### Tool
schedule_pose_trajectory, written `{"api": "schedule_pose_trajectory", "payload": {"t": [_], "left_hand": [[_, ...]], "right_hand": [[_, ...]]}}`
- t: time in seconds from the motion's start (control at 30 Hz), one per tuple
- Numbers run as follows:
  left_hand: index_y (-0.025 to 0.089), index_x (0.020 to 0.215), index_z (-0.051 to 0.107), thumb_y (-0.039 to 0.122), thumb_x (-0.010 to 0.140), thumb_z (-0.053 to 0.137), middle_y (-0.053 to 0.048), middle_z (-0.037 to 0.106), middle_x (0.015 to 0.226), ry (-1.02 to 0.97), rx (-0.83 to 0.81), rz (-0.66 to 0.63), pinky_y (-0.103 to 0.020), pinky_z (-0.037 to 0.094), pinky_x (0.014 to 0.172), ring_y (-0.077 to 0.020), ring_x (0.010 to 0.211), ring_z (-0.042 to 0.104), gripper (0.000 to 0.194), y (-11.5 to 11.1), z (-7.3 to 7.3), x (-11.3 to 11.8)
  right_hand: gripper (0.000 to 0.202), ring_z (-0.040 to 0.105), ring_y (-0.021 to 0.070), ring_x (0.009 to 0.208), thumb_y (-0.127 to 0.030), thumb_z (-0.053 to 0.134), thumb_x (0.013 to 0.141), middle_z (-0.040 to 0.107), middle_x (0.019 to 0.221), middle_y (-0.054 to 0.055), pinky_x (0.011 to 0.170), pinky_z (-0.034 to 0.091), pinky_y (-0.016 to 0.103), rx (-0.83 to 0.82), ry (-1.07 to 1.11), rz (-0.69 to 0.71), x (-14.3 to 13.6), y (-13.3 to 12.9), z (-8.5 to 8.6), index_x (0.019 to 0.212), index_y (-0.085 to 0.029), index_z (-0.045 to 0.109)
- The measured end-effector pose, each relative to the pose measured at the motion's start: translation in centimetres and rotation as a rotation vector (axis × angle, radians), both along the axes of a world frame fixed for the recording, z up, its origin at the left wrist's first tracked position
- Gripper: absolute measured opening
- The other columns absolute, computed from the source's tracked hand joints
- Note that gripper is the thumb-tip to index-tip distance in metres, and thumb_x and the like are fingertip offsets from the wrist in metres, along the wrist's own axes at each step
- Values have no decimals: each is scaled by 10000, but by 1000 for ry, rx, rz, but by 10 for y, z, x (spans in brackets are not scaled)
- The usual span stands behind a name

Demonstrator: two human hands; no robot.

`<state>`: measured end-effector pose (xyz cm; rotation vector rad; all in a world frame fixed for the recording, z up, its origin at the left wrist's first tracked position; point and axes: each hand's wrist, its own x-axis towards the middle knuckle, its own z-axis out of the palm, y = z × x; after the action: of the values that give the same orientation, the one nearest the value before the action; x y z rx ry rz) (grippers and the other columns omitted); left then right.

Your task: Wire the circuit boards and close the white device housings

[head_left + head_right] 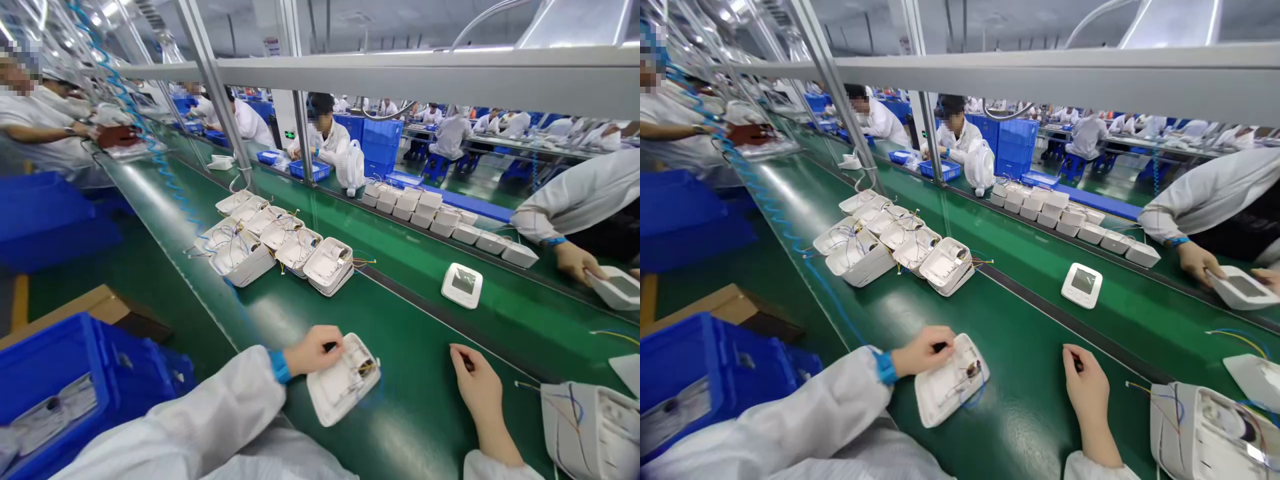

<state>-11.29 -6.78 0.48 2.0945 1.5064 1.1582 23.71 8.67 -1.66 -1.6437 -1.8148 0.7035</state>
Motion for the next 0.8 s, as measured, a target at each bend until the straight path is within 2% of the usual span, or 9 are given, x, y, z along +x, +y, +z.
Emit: {"api": "schedule_pose_trajectory", "payload": {"t": [0.07, 0.1, 0.13, 0.2, 0.3, 0.4, 0.5, 0.63, 0.8], "left_hand": [[180, 829, 638, 256, 921, 498, -45, 682, 817, 45, -25, 39, -265, 483, 695, -155, 743, 624, 184, -25, 10, -35], [180, 939, 656, 264, 936, 495, -73, 698, 926, 81, -34, 102, -305, 501, 783, -188, 853, 644, 182, -36, 14, -50], [189, 1055, 648, 296, 960, 467, -89, 694, 1050, 173, -34, 252, -345, 503, 882, -213, 971, 644, 231, -47, 17, -62], [184, 1230, 594, 379, 976, 446, -129, 618, 1273, 315, -53, 432, -417, 463, 1020, -264, 1172, 585, 353, -64, 18, -76], [162, 1392, 487, 566, 904, 531, -181, 433, 1483, 512, -118, 498, -515, 391, 1107, -363, 1366, 414, 635, -80, 8, -79], [167, 1400, 489, 539, 940, 468, -184, 412, 1498, 594, -144, 565, -560, 359, 1120, -384, 1416, 334, 592, -80, -10, -88], [177, 1359, 529, 504, 958, 417, -172, 462, 1459, 578, -131, 694, -584, 356, 1110, -393, 1411, 330, 529, -70, -21, -119], [152, 1331, 535, 499, 947, 399, -186, 491, 1418, 567, -144, 824, -581, 352, 1103, -392, 1391, 348, 535, -53, -23, -160], [147, 1333, 504, 509, 935, 395, -180, 504, 1416, 515, -145, 840, -543, 334, 1117, -340, 1341, 432, 549, -36, -23, -166]], "right_hand": [[482, 648, 259, 778, -617, 515, 737, 729, 935, 67, 720, 497, 377, 1, -10, -6, 0, 0, 0, 923, -234, 741], [482, 647, 260, 773, -615, 518, 737, 729, 927, 71, 709, 495, 375, 3, -16, -7, 1, 0, 0, 924, -231, 742], [482, 647, 262, 770, -614, 520, 739, 729, 919, 74, 700, 491, 372, 3, -23, -8, 1, 0, 0, 926, -229, 742], [486, 646, 264, 765, -618, 520, 737, 730, 908, 74, 685, 484, 370, -9, -41, -14, 1, 0, 0, 930, -231, 743], [499, 646, 271, 773, -629, 519, 722, 730, 909, 70, 673, 476, 368, -34, -68, -30, 2, 1, -1, 933, -237, 743], [503, 647, 277, 777, -628, 517, 724, 732, 910, 73, 666, 473, 368, -27, -76, -21, 3, 2, -1, 934, -233, 746], [507, 648, 282, 765, -633, 517, 735, 733, 897, 81, 661, 474, 376, -6, -75, -4, 3, 2, -1, 934, -228, 748], [511, 649, 287, 773, -645, 513, 729, 732, 912, 78, 688, 484, 394, -9, -69, -4, 2, 2, 0, 923, -232, 744], [510, 648, 276, 773, -640, 514, 723, 730, 935, 75, 719, 491, 393, -7, -55, -6, 1, 1, 3, 920, -230, 744]]}}
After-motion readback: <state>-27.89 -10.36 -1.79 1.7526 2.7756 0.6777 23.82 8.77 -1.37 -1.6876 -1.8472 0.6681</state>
